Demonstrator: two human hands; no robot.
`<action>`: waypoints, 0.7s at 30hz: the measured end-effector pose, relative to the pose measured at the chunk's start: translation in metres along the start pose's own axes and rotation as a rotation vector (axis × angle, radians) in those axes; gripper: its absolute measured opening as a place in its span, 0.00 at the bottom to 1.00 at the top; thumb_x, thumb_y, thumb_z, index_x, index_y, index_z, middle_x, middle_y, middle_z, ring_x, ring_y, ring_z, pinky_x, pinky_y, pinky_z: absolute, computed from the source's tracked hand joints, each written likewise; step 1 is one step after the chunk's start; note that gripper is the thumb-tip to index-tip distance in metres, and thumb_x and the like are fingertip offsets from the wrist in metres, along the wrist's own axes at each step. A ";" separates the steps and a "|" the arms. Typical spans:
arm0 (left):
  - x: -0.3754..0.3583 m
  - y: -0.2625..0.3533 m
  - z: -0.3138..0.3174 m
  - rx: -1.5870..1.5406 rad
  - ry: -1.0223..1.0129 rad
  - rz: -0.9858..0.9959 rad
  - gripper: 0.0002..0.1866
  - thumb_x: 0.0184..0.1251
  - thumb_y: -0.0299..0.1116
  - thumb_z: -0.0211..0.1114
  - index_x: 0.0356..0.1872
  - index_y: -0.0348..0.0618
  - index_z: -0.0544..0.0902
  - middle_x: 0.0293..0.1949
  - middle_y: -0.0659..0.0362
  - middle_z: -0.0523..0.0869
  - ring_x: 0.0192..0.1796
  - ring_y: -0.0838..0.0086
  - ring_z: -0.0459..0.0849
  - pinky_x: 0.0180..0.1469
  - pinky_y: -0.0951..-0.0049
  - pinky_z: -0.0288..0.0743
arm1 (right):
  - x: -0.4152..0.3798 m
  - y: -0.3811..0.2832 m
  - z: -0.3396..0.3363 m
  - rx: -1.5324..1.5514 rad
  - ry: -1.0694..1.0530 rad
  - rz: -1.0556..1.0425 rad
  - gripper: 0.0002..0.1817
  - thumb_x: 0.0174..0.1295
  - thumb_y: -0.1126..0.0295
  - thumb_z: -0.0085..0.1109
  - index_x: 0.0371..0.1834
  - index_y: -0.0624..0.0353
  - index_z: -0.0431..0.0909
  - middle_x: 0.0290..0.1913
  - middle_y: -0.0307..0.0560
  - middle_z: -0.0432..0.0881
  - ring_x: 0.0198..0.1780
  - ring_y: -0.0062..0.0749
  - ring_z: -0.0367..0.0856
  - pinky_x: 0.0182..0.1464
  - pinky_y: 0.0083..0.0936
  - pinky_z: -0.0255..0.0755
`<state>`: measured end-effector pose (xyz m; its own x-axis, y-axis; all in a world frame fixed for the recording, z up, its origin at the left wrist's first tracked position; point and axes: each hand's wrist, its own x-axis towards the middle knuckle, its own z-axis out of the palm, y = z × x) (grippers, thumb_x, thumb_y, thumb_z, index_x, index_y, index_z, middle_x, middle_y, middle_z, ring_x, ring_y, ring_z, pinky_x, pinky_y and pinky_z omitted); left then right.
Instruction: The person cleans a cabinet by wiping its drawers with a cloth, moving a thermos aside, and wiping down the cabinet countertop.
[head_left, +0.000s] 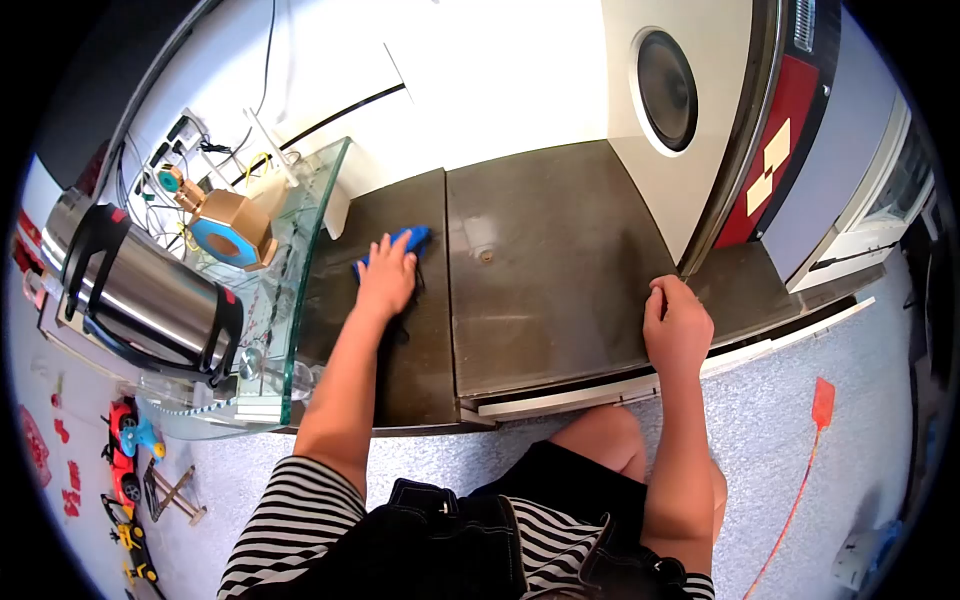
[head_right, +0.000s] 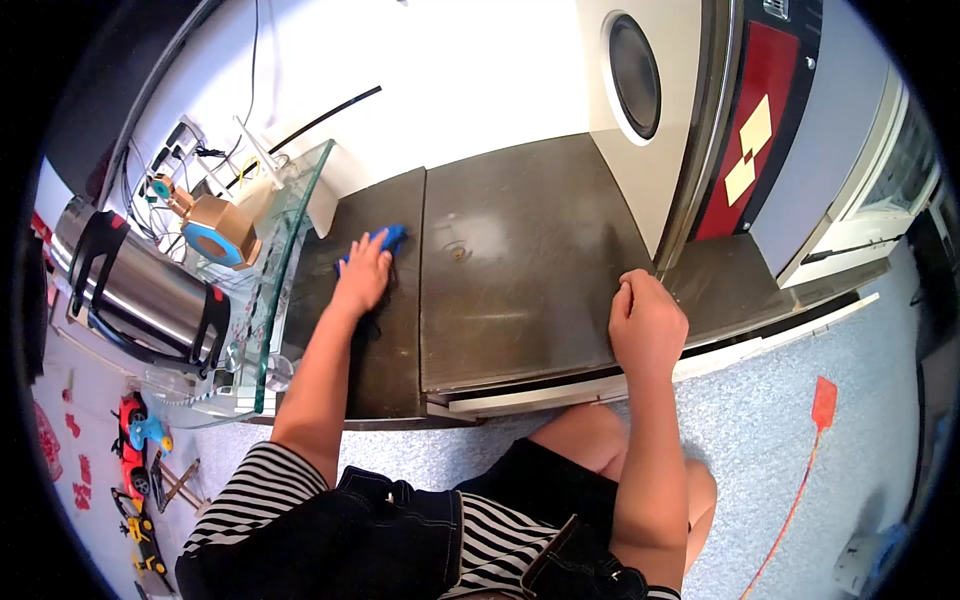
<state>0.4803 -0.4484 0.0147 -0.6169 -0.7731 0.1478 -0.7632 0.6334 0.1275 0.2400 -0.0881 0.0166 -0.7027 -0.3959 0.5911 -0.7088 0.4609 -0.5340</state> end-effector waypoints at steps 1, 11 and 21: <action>0.023 -0.007 0.005 0.012 0.002 -0.043 0.29 0.84 0.49 0.49 0.81 0.59 0.64 0.82 0.44 0.62 0.83 0.40 0.58 0.78 0.28 0.53 | 0.001 0.000 0.000 -0.015 -0.001 0.000 0.02 0.67 0.72 0.62 0.38 0.56 0.82 0.36 0.47 0.86 0.37 0.48 0.86 0.40 0.40 0.79; 0.163 -0.074 0.027 0.020 -0.022 -0.122 0.31 0.82 0.54 0.48 0.83 0.64 0.63 0.82 0.55 0.65 0.83 0.52 0.62 0.79 0.31 0.55 | 0.001 0.002 0.003 -0.021 0.074 -0.023 0.02 0.62 0.72 0.64 0.36 0.55 0.82 0.34 0.48 0.86 0.35 0.48 0.86 0.39 0.41 0.80; 0.081 -0.055 0.020 0.013 0.007 -0.048 0.32 0.82 0.52 0.48 0.84 0.61 0.61 0.85 0.49 0.58 0.84 0.43 0.58 0.79 0.29 0.52 | -0.002 0.009 0.008 0.057 0.032 0.012 0.02 0.64 0.71 0.61 0.37 0.55 0.80 0.33 0.46 0.84 0.34 0.50 0.84 0.37 0.42 0.78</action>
<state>0.4687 -0.5470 0.0004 -0.5783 -0.8021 0.1488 -0.7942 0.5953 0.1220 0.2341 -0.0895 0.0058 -0.7092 -0.3645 0.6034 -0.7036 0.4194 -0.5736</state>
